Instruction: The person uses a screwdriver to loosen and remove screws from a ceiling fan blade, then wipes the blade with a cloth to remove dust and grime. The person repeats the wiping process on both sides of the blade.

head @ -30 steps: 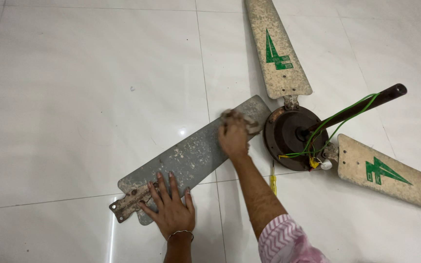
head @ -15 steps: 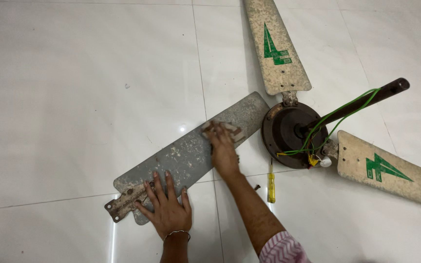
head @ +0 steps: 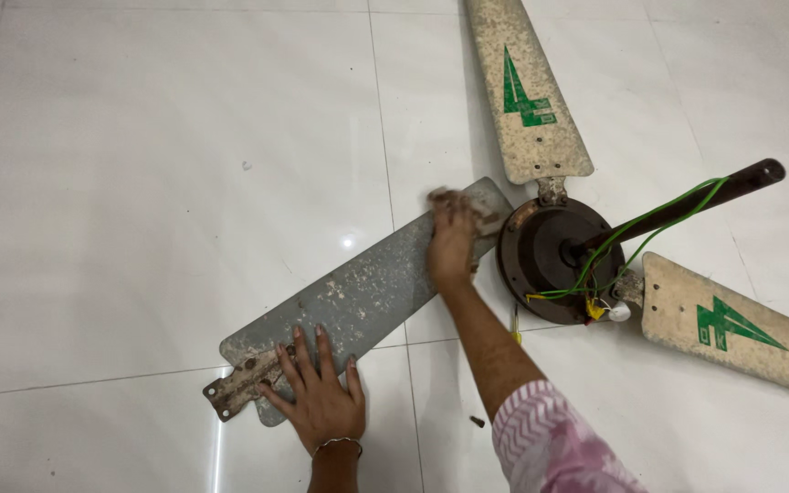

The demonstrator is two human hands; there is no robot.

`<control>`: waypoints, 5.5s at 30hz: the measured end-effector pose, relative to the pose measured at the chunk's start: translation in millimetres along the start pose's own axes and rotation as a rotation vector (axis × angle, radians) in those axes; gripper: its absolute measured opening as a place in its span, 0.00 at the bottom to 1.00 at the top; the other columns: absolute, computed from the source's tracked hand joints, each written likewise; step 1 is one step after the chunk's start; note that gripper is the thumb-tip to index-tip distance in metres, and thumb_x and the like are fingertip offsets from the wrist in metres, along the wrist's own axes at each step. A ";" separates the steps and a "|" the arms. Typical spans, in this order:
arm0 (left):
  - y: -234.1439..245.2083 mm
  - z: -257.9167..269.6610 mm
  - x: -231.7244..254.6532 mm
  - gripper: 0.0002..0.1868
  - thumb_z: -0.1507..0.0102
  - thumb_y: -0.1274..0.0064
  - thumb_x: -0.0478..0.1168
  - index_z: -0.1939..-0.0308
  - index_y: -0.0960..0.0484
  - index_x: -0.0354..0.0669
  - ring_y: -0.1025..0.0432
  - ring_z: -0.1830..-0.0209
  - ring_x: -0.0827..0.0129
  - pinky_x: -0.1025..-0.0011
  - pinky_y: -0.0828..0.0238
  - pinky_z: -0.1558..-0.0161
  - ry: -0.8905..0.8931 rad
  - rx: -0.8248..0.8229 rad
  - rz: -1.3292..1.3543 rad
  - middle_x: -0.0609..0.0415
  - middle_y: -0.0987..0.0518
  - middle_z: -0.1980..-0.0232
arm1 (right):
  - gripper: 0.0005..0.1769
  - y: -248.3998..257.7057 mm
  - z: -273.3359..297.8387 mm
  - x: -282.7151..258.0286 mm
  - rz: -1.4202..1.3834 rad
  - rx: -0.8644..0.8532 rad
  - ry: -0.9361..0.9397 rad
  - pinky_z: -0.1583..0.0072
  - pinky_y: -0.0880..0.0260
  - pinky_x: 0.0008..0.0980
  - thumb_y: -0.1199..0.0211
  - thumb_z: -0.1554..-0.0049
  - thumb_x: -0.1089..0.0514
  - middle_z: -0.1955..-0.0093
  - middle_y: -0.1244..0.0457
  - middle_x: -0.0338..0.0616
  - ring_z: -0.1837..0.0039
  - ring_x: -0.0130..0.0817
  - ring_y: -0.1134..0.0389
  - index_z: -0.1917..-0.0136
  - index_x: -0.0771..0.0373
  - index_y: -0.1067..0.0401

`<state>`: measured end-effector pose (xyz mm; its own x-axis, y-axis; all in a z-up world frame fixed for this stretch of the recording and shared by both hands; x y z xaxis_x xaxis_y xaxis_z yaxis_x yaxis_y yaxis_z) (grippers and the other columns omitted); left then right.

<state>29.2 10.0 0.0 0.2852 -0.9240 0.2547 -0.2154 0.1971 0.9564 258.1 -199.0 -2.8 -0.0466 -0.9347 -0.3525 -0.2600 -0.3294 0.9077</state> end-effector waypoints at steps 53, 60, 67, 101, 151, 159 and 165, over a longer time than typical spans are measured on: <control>-3.8 1.2 1.6 0.36 0.34 0.76 0.62 0.23 0.51 0.61 0.68 0.17 0.56 0.31 0.81 0.28 -0.033 0.082 -0.006 0.56 0.59 0.17 | 0.48 27.9 3.3 38.0 -0.275 -0.241 -0.247 0.25 0.56 0.63 0.48 0.40 0.38 0.17 0.79 0.71 0.19 0.71 0.66 0.17 0.51 0.66; -2.4 5.7 -1.5 0.35 0.33 0.75 0.63 0.24 0.49 0.60 0.68 0.17 0.56 0.30 0.80 0.27 -0.013 0.079 -0.023 0.55 0.58 0.17 | 0.48 20.8 -3.5 4.8 0.094 -0.271 -0.221 0.20 0.73 0.59 0.57 0.38 0.27 0.16 0.73 0.68 0.16 0.65 0.74 0.16 0.55 0.62; 0.3 2.5 0.5 0.35 0.33 0.73 0.62 0.24 0.47 0.59 0.66 0.16 0.54 0.30 0.80 0.27 -0.003 0.035 -0.010 0.54 0.57 0.17 | 0.41 30.9 126.3 -81.7 -0.043 -0.392 0.568 0.21 0.65 0.62 0.61 0.35 0.30 0.18 0.60 0.68 0.17 0.64 0.61 0.19 0.55 0.49; -0.3 1.8 1.7 0.36 0.33 0.74 0.62 0.23 0.51 0.58 0.66 0.18 0.53 0.29 0.79 0.28 -0.027 0.076 -0.023 0.53 0.59 0.17 | 0.36 43.0 29.6 -0.5 -0.039 -0.411 -0.078 0.25 0.57 0.66 0.58 0.36 0.39 0.16 0.70 0.63 0.17 0.65 0.67 0.18 0.47 0.56; 0.7 0.6 2.2 0.36 0.33 0.73 0.63 0.23 0.46 0.57 0.68 0.16 0.54 0.31 0.81 0.27 0.033 -0.062 -0.102 0.53 0.59 0.16 | 0.32 28.9 119.5 -70.4 -0.141 -0.467 0.523 0.24 0.56 0.64 0.42 0.39 0.48 0.18 0.59 0.61 0.18 0.62 0.58 0.24 0.52 0.42; -2.4 0.1 0.9 0.36 0.34 0.72 0.62 0.24 0.47 0.54 0.68 0.18 0.52 0.30 0.80 0.29 -0.001 0.006 -0.061 0.50 0.58 0.18 | 0.33 9.6 -26.5 39.3 0.155 -0.059 -0.075 0.28 0.42 0.65 0.49 0.36 0.51 0.21 0.58 0.73 0.21 0.70 0.60 0.19 0.55 0.48; 2.4 0.9 2.7 0.36 0.34 0.72 0.62 0.24 0.46 0.55 0.69 0.17 0.53 0.31 0.82 0.27 0.007 0.008 -0.044 0.52 0.59 0.17 | 0.33 15.8 20.2 -22.6 -0.034 -0.167 -0.058 0.29 0.56 0.69 0.53 0.35 0.49 0.19 0.61 0.73 0.22 0.77 0.59 0.19 0.55 0.49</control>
<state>28.7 7.6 2.8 0.3009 -0.9294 0.2137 -0.2105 0.1539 0.9654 235.6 -180.4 14.8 -0.0973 -0.9150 -0.3915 -0.0986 -0.3825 0.9187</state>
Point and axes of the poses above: each hand's wrist, its own z-axis away from the middle knuckle, its own y-axis out of the back of the hand, x = y × z, the point moved 3 cm from there along -z, towards the middle knuckle
